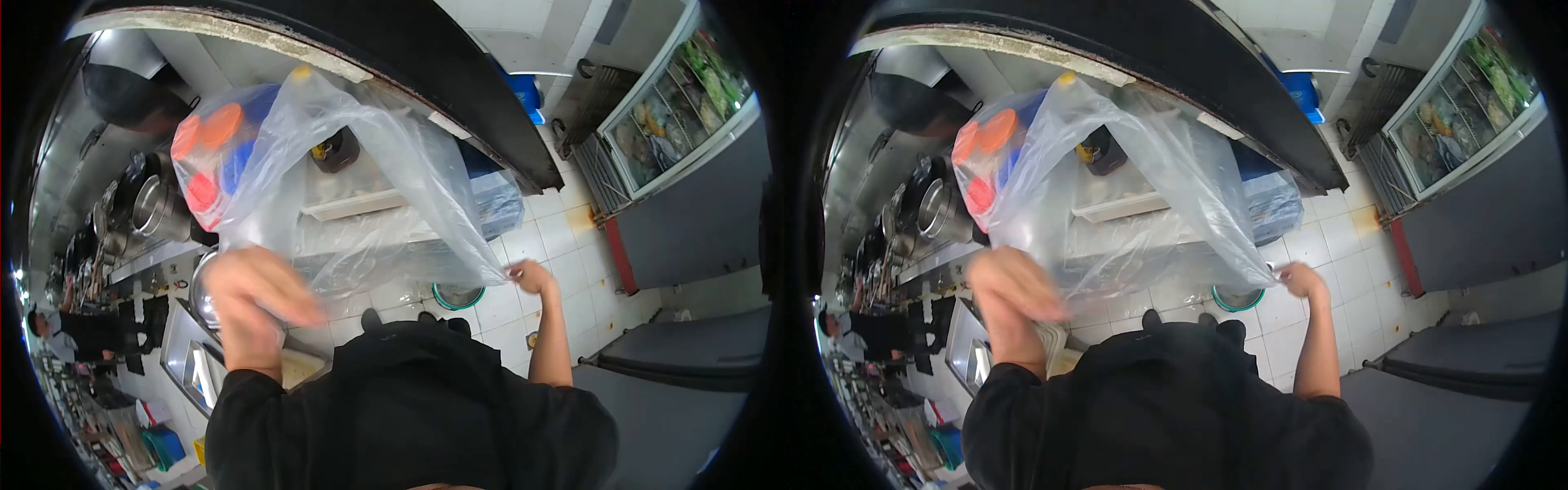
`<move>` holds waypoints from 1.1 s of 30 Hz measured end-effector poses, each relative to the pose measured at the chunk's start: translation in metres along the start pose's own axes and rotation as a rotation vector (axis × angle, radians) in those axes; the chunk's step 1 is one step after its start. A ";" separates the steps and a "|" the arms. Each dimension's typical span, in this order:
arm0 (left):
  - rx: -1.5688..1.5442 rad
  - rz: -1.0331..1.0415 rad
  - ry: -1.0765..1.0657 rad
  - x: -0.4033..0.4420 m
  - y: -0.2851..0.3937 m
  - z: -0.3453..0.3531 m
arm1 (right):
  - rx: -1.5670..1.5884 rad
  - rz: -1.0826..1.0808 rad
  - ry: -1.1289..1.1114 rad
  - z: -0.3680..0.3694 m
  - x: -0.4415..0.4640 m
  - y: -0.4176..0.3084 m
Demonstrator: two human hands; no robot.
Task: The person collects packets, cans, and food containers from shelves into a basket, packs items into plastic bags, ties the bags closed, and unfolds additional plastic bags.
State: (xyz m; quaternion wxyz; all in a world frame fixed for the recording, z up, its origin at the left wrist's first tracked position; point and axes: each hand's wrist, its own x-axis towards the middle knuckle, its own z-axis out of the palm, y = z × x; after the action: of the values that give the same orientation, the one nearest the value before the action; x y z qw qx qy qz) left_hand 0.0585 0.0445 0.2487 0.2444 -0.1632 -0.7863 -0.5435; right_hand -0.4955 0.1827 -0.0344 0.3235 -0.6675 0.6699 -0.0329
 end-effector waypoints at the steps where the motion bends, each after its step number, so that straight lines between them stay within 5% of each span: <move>1: 0.256 0.046 0.282 0.007 0.030 -0.013 | 0.013 0.075 0.013 -0.020 0.019 0.002; 2: 0.505 0.017 0.576 0.015 0.059 -0.026 | 0.034 0.097 0.200 -0.029 0.046 0.014; 3: 0.932 -0.138 1.182 0.018 0.055 -0.042 | 0.027 -0.067 0.532 -0.025 0.087 0.040; 4: 1.158 -0.370 1.359 0.032 0.049 -0.057 | 0.329 -0.021 0.605 -0.043 0.116 0.025; 7: 1.383 -0.759 1.081 -0.060 -0.077 -0.125 | 0.916 0.281 0.544 -0.086 0.137 -0.103; 10: 1.155 -0.854 0.641 -0.022 -0.157 -0.026 | 0.609 -0.040 0.544 -0.056 0.194 -0.149; 11: 0.964 -1.287 0.694 -0.010 -0.186 -0.001 | 0.680 -0.161 0.635 -0.055 0.188 -0.183; 12: 1.265 -1.145 0.527 -0.035 -0.227 0.029 | 0.675 -0.195 0.622 -0.058 0.180 -0.218; 16: 1.136 -1.083 0.853 -0.056 -0.242 0.118 | 0.837 -0.428 0.628 -0.061 0.177 -0.288; 18: 1.167 -1.099 1.019 -0.083 -0.226 0.128 | 0.791 -0.530 0.405 -0.057 0.213 -0.286; 22: 1.193 -1.107 1.044 -0.105 -0.176 0.131 | 0.634 -0.650 0.224 -0.050 0.200 -0.296; 24: 1.199 -1.166 0.904 -0.109 -0.169 0.135 | 0.561 -0.697 0.520 -0.050 0.160 -0.313; 25: 1.198 -1.160 0.914 -0.107 -0.171 0.135 | 0.561 -0.830 0.914 -0.057 0.165 -0.323; 26: 1.138 -1.169 0.869 -0.104 -0.174 0.137 | 0.550 -0.838 0.910 -0.072 0.176 -0.334; 29: 1.034 -1.189 0.758 -0.091 -0.203 0.147 | 0.274 -0.689 1.388 -0.095 0.220 -0.354; 31: 1.015 -1.185 0.671 -0.073 -0.219 0.143 | 0.582 -0.402 0.150 -0.087 0.260 -0.349; 33: 0.990 -0.796 0.620 -0.054 -0.218 0.132 | 0.412 -0.570 0.239 -0.062 0.253 -0.340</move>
State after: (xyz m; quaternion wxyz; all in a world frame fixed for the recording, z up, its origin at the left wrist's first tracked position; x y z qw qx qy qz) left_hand -0.0378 0.0909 0.0107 0.2855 0.4294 -0.8352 -0.1914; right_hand -0.2029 -0.1099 0.0780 0.3484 -0.7396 0.4694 -0.3336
